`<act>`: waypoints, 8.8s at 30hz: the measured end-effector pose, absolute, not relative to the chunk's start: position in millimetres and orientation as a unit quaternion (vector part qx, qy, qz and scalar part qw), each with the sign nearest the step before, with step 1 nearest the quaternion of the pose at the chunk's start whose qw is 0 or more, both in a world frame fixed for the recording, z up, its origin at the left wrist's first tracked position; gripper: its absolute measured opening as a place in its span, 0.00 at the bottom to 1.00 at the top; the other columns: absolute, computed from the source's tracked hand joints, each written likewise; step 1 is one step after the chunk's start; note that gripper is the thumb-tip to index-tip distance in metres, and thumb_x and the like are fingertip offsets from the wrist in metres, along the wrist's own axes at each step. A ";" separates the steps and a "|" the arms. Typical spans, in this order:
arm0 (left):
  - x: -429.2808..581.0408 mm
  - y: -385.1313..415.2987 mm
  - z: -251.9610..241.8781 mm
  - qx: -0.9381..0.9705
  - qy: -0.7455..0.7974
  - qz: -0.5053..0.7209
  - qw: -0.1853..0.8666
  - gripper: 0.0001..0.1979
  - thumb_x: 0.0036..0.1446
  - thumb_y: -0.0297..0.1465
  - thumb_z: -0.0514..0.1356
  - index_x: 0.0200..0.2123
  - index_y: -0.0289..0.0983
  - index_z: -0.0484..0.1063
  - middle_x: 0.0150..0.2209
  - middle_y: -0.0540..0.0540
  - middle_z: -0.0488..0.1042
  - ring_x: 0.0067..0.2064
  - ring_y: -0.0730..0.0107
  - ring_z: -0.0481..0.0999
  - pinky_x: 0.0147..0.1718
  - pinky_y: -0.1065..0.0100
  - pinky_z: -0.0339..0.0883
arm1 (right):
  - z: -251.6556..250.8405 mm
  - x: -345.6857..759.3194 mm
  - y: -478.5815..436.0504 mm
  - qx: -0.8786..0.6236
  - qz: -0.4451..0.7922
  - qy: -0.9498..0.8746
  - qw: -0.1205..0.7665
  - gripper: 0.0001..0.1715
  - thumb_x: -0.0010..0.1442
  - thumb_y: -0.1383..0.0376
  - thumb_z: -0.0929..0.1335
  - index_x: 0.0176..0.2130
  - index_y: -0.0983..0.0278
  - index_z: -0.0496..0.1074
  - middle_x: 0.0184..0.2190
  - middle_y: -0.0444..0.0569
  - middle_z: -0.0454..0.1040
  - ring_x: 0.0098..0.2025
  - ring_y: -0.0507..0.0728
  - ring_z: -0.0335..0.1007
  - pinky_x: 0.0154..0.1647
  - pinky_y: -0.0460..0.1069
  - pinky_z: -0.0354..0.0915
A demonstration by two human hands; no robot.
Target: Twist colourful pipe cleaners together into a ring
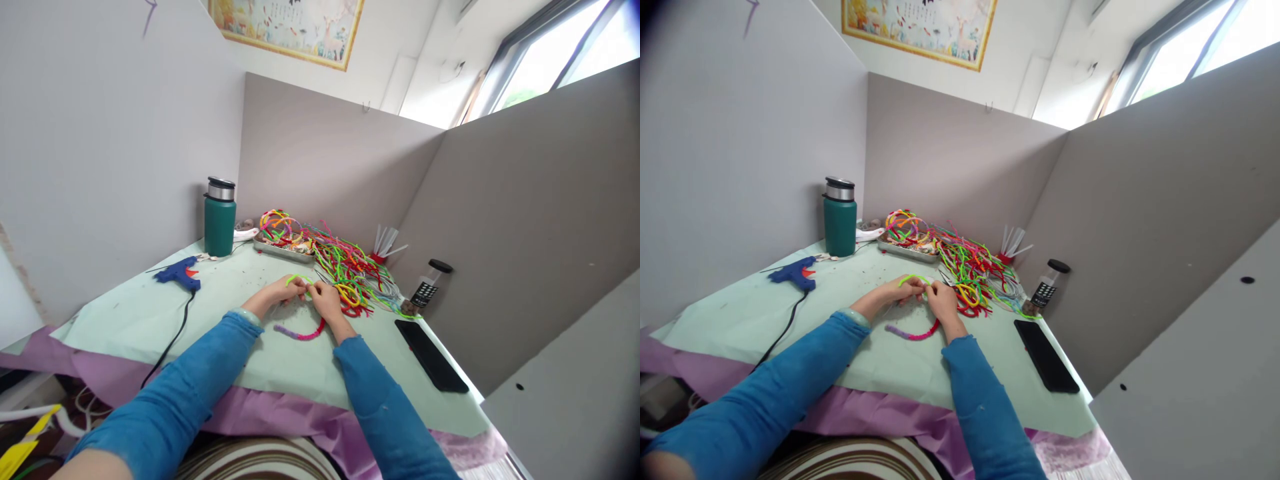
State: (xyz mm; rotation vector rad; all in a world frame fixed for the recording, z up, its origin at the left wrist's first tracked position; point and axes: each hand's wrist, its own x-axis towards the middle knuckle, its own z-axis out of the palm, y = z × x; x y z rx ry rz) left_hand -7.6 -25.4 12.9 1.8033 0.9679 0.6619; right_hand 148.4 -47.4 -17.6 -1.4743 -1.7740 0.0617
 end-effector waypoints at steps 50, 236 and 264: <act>-6.7 -21.4 12.9 0.817 0.358 0.266 0.366 0.18 0.44 0.41 0.58 0.15 0.33 0.63 0.15 0.54 0.52 0.21 0.79 0.51 0.20 0.72 0.44 | -5.2 146.9 -55.7 -0.485 0.132 -0.710 0.493 0.21 0.56 0.53 0.60 0.22 0.65 0.64 0.18 0.42 0.64 0.23 0.49 0.57 0.26 0.44 0.52; -2.2 -24.2 24.6 0.832 0.428 0.278 0.217 0.13 0.44 0.29 0.49 0.17 0.34 0.70 0.21 0.47 0.71 0.26 0.72 0.66 0.26 0.73 0.56 | -11.8 146.2 -48.1 -0.484 0.185 -0.712 0.474 0.08 0.50 0.63 0.61 0.27 0.64 0.66 0.23 0.42 0.67 0.25 0.51 0.60 0.28 0.45 0.56; -6.8 -16.9 15.9 0.749 0.466 0.282 0.376 0.10 0.46 0.34 0.54 0.19 0.34 0.64 0.14 0.53 0.60 0.15 0.78 0.56 0.17 0.72 0.50 | -13.5 145.1 -50.6 -0.482 0.152 -0.720 0.475 0.07 0.52 0.63 0.61 0.28 0.63 0.66 0.24 0.43 0.69 0.26 0.51 0.62 0.28 0.45 0.57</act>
